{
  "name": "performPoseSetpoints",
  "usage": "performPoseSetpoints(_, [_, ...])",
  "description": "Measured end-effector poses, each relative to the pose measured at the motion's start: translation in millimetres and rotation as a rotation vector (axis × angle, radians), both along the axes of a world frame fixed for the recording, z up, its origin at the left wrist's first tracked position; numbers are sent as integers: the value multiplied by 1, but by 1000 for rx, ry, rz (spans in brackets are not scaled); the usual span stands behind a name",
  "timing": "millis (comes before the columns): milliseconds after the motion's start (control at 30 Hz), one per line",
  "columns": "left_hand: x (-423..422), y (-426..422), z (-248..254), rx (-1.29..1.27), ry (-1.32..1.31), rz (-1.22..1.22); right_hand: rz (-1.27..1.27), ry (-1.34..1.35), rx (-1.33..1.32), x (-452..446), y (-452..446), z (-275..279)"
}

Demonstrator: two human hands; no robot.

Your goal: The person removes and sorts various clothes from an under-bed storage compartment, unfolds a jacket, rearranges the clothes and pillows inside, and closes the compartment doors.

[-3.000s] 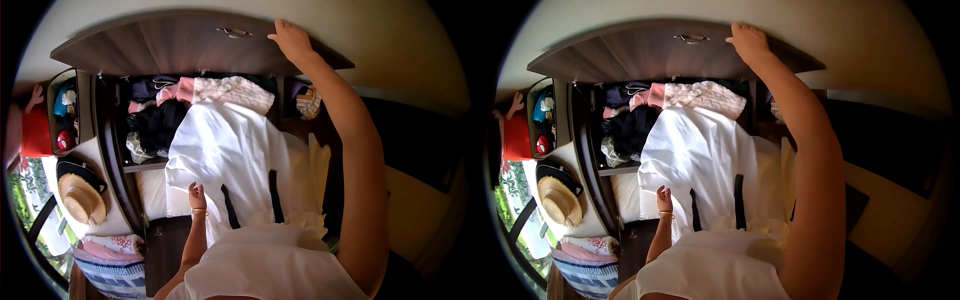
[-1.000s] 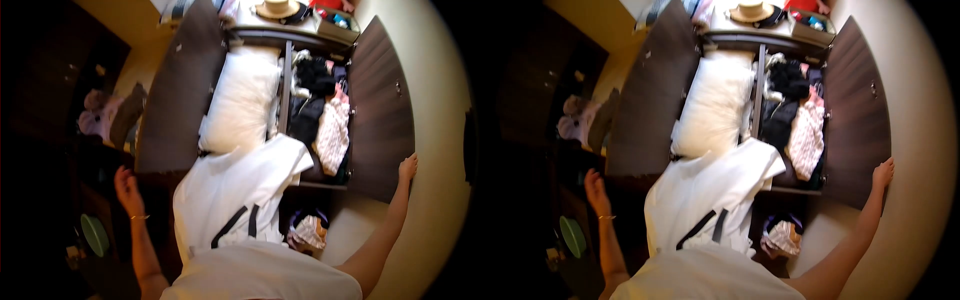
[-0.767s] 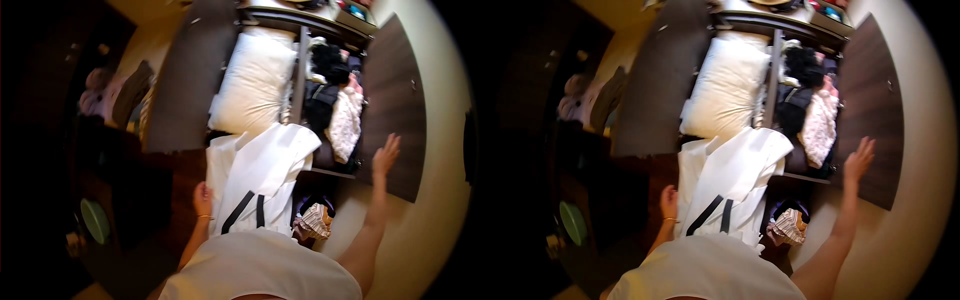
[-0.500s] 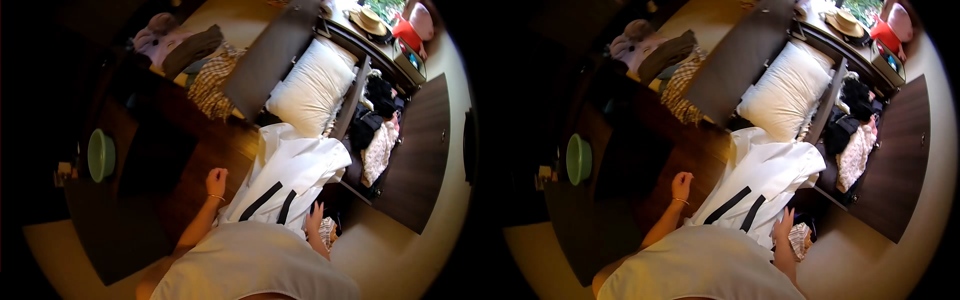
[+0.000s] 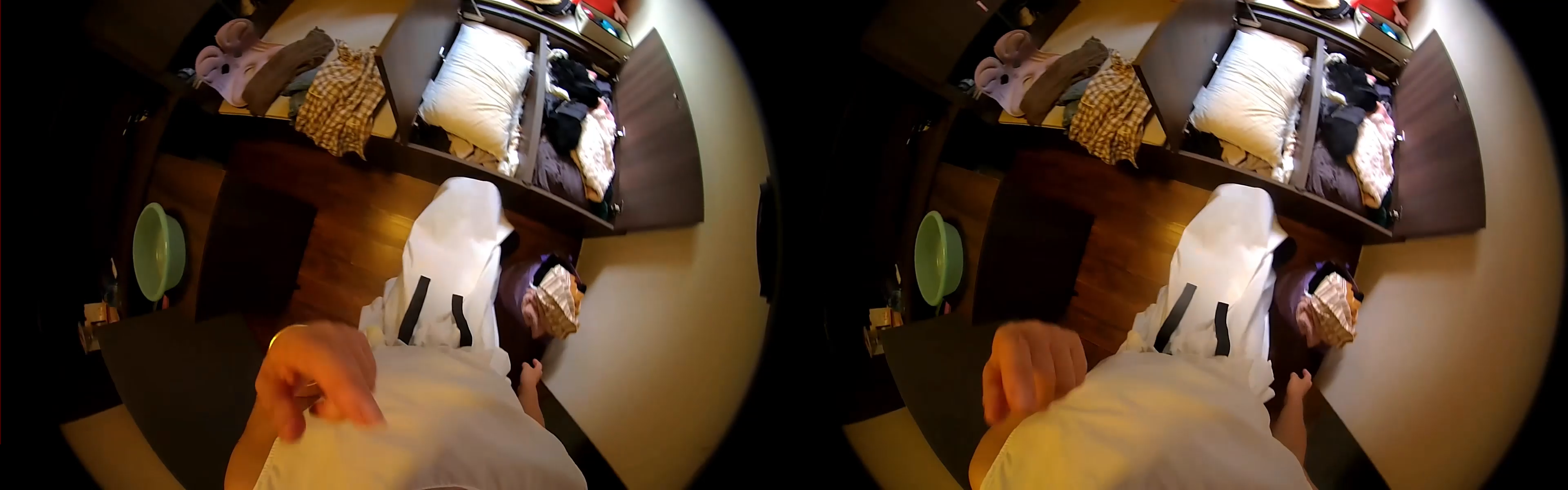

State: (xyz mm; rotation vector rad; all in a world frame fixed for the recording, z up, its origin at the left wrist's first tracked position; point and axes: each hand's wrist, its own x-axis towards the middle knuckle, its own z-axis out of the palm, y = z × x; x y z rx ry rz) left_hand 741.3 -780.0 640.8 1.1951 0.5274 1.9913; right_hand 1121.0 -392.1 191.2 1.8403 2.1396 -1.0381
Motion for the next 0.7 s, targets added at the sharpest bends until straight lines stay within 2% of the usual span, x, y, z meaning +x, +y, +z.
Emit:
performPoseSetpoints(67, [19, 7, 16, 8, 12, -128, -7, 12, 11, 5, -31, 30])
performPoseSetpoints(133, [28, 22, 29, 78, 38, -233, -6, -43, -31, 25, -39, 26])
performPoseSetpoints(200, [40, 30, 27, 171, 50, -225, 0, -37, -27, 54, -32, 3])
performPoseSetpoints(267, [63, 31, 19, 213, 28, -126, -111, 119, -23, 97, -5, -67])
performPoseSetpoints(300, [71, 33, 18, 218, 5, -89, -70, 130, 29, 104, 8, -81])
performPoseSetpoints(333, [80, 35, 17, 222, -18, -52, -93, 145, -33, 94, 16, -67])
performPoseSetpoints(367, [85, 40, 14, 242, -18, -54, -173, 173, -113, 65, 11, -21])
performPoseSetpoints(467, [90, 49, 10, 267, -11, -88, -174, 326, -74, 27, 12, 29])
performPoseSetpoints(533, [89, 51, 12, 253, -27, -101, -199, 334, -48, 18, 7, 47])
performPoseSetpoints(600, [86, 51, 13, 229, -32, -115, -191, 337, -21, 21, 5, 40])
performPoseSetpoints(667, [79, 52, 8, 239, 32, -158, -150, 326, 6, 58, 4, -9])
performPoseSetpoints(700, [71, 56, 9, 249, 44, -258, -176, 341, -12, 71, -3, -21])
